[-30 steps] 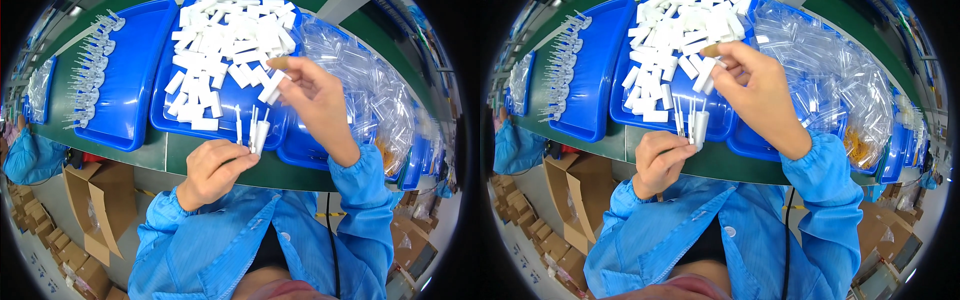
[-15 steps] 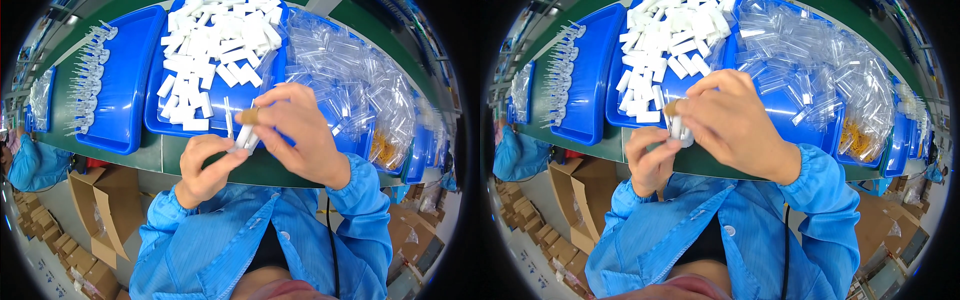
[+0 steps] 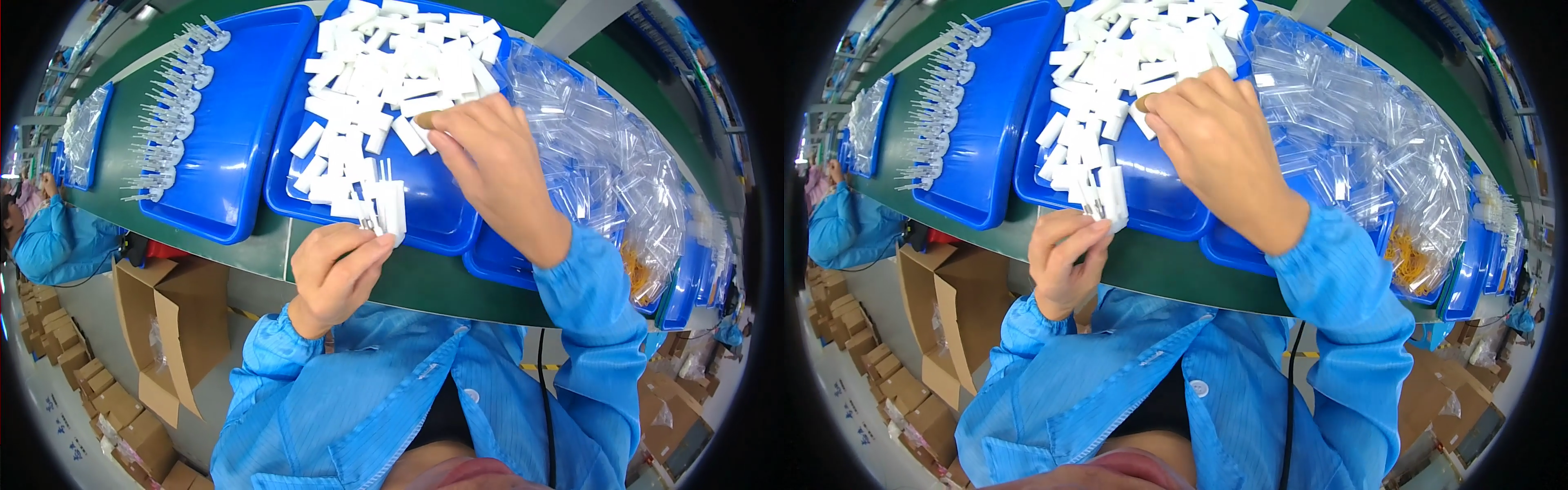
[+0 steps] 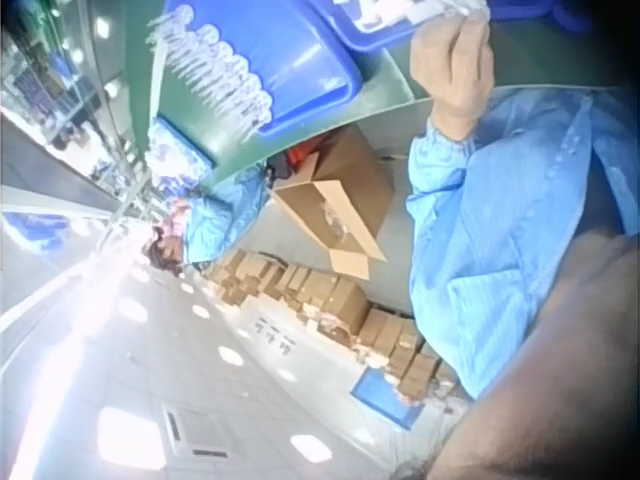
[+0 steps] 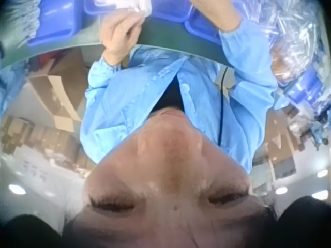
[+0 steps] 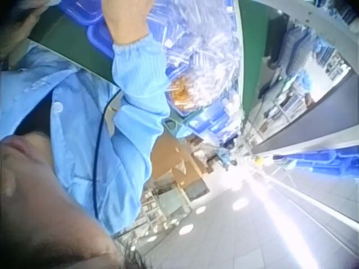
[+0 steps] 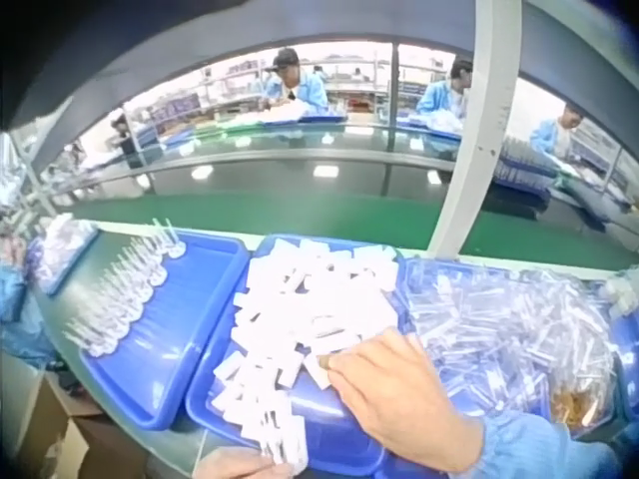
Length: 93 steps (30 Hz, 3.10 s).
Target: The person assembles small white plastic components into bundles with rubber bands by hand.
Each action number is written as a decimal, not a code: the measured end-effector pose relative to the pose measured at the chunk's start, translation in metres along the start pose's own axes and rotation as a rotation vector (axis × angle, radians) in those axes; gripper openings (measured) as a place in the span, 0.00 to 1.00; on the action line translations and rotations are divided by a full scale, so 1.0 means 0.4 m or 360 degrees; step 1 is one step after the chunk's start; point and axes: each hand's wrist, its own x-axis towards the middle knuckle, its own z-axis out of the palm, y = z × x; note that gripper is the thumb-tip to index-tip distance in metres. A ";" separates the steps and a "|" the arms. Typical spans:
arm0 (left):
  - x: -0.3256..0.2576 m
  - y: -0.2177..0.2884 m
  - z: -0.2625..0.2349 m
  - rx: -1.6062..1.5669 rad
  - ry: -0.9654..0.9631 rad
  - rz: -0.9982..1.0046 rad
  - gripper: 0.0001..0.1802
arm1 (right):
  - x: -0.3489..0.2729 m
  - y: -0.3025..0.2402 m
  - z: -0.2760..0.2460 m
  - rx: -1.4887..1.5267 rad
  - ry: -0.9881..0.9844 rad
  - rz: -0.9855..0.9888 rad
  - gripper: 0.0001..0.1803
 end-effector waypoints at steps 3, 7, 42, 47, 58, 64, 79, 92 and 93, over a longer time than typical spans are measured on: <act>-0.011 -0.008 -0.016 0.0149 -0.0083 0.0057 0.21 | 0.052 -0.007 0.066 -0.0461 -0.0220 -0.0167 0.14; -0.003 -0.011 -0.007 0.0066 -0.0159 0.0106 0.17 | 0.021 0.014 0.109 -0.0717 -0.0187 -0.0219 0.11; 0.035 0.055 0.033 -0.0064 -0.0270 0.0266 0.17 | -0.071 -0.049 -0.059 0.0894 0.0241 0.0725 0.11; 0.030 0.066 0.037 -0.0059 -0.0298 0.0262 0.18 | -0.087 -0.059 -0.061 0.0971 0.0222 0.0766 0.10; 0.006 0.039 0.046 -0.0093 -0.0031 0.0100 0.20 | -0.089 -0.070 -0.074 0.0456 -0.0182 -0.0045 0.09; -0.003 0.031 0.044 -0.0318 0.0086 0.0073 0.28 | -0.121 -0.098 -0.041 0.0594 -0.0167 -0.0073 0.10; 0.006 0.014 -0.022 0.0250 -0.0263 0.0127 0.23 | 0.037 -0.010 0.078 -0.0932 -0.0386 -0.0308 0.04; -0.007 0.011 -0.007 0.0097 -0.0262 0.0063 0.23 | -0.007 -0.091 -0.020 0.0773 -0.0244 0.0591 0.18; 0.006 0.017 -0.002 0.0080 -0.0265 0.0074 0.22 | -0.016 -0.103 -0.028 0.0960 -0.0252 0.0703 0.20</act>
